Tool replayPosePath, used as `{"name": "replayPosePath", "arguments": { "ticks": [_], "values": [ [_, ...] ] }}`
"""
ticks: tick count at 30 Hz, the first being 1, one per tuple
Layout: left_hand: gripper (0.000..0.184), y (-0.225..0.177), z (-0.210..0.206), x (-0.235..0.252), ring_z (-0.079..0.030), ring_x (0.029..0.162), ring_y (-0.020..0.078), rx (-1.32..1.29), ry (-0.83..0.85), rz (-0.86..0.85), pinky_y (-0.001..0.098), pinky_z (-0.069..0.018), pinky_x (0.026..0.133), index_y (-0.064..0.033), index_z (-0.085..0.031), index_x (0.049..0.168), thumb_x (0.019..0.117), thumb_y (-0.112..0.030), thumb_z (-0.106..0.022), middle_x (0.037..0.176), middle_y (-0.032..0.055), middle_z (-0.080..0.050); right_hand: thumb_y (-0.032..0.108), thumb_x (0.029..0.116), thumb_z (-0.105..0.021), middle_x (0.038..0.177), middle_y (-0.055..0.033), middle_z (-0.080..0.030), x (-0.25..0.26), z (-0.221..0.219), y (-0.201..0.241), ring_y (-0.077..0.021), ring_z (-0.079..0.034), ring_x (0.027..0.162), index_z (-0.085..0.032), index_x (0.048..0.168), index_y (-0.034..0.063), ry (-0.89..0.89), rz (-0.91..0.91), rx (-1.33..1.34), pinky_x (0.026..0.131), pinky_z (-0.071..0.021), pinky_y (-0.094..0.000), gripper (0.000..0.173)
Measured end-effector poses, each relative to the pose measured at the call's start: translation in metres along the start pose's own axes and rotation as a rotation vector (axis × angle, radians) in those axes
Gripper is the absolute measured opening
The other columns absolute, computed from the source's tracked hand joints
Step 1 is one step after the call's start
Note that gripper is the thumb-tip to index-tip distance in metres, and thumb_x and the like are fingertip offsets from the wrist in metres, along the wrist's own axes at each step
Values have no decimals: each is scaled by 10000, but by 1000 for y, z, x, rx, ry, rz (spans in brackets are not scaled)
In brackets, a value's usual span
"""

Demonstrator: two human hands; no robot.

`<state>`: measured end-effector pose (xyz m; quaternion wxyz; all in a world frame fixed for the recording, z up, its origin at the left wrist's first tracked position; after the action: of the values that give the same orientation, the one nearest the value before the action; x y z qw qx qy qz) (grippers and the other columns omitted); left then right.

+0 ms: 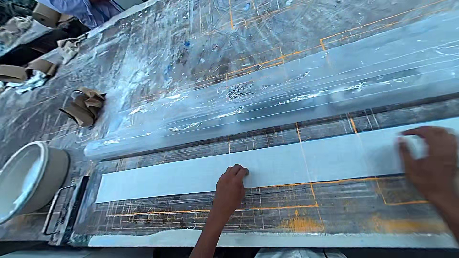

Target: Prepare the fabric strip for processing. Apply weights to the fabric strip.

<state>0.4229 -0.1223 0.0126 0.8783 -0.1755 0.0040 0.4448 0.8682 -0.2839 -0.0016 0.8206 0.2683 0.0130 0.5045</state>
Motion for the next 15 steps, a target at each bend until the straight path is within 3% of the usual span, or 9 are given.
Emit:
{"name": "replayPosePath", "arguments": {
  "ticks": [2,3,6,9,11,15],
  "values": [
    [211,-7,-2,2,-705,936,306,-43,91,-39,508,-588,757,-77,-754,1027,915,38,-617,994,107,-715,328,1015,-521,1240,-248,-640,-22,-35,97,-467,-581,1199,-694,1151,-14,93,130,82,995,-437,-669,407],
    [205,-11,-1,3,-706,910,293,-66,58,-82,496,-588,728,-81,-757,1000,902,38,-622,965,98,-716,349,1015,-544,1229,-185,-664,-34,-55,136,-406,-609,1179,-721,1144,45,137,193,104,972,-465,-634,375],
    [274,-7,1,8,-681,978,330,-90,-21,-93,516,-572,740,-83,-743,1090,901,64,-611,1067,115,-702,376,1012,-567,1163,-73,-684,-60,-102,227,-294,-644,1092,-742,1142,152,188,308,156,910,-500,-572,312],
    [211,13,3,0,-681,981,302,-76,81,-48,492,-574,758,-97,-756,1042,939,7,-604,1031,91,-704,412,1026,-545,1096,-23,-667,-73,-133,277,-244,-629,1045,-735,1140,194,263,342,93,899,-472,-535,311],
    [237,40,12,-8,-687,965,325,-67,-26,-35,504,-577,717,-92,-752,1050,915,37,-606,1024,103,-709,430,1029,-529,1046,-14,-650,-77,-147,296,-229,-619,1015,-729,1095,194,287,351,35,888,-453,-517,317],
    [205,88,14,-27,-679,932,305,-12,-45,-7,467,-566,691,-95,-736,1012,901,48,-640,978,99,-685,443,1032,-517,1050,-21,-643,-88,-165,327,-239,-612,1004,-726,1109,187,277,348,-5,862,-456,-509,339]
  ]
}}
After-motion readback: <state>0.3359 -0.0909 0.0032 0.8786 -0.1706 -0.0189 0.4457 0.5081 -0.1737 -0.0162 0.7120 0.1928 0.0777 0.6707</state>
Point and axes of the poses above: each hand's wrist, its own x-axis towards the middle knuckle, its own z-axis out of the back of the hand, y = z × x, the point moved 4 cm from there along x, towards the middle knuckle
